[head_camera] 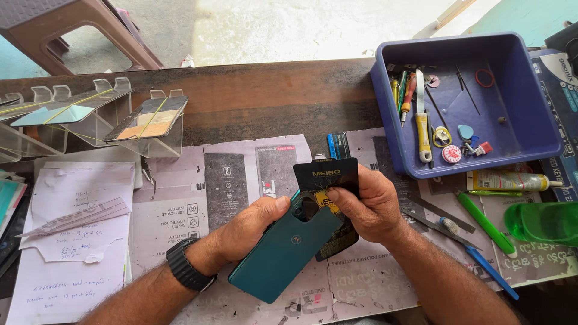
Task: The person removes the back cover and several interior components from a mobile phone by hand.
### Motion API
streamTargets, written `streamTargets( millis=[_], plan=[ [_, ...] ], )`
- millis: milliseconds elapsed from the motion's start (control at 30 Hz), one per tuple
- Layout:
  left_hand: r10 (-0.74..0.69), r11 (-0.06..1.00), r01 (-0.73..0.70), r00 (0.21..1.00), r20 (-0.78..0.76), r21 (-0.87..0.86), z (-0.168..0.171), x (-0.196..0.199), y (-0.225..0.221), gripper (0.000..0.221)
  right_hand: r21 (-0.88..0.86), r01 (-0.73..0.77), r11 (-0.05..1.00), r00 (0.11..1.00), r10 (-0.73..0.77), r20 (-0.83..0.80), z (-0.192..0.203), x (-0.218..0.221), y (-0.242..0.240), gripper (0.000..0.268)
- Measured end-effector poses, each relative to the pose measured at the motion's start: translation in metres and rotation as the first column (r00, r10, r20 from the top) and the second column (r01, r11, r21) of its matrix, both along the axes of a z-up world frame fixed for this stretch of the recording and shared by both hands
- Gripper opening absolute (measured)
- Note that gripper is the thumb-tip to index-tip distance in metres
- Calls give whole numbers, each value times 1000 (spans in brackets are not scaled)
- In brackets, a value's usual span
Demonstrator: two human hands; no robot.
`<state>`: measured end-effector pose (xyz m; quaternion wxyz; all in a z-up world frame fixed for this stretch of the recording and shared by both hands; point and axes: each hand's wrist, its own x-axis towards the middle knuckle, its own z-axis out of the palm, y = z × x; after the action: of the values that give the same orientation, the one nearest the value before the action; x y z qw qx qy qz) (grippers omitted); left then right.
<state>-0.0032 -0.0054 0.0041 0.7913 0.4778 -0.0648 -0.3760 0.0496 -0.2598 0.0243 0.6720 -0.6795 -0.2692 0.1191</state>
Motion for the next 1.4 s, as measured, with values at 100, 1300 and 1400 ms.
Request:
streamTargets(
  millis=[100, 1300, 1400],
  plan=[
    [22, 1000, -23, 998, -64, -4, 2, -1, -1, 60, 1, 6, 1000, 999, -6, -51, -5, -2, 0, 25],
    [-100, 986, 102, 995, -20, 134, -3, -4, -5, 63, -72, -9, 997, 997, 15, 82, 6, -4, 5, 19],
    [-73, 991, 41, 963, -261, -127, -6, -4, -5, 52, -30, -24, 999, 998, 26, 54, -2, -3, 2, 23]
  ],
)
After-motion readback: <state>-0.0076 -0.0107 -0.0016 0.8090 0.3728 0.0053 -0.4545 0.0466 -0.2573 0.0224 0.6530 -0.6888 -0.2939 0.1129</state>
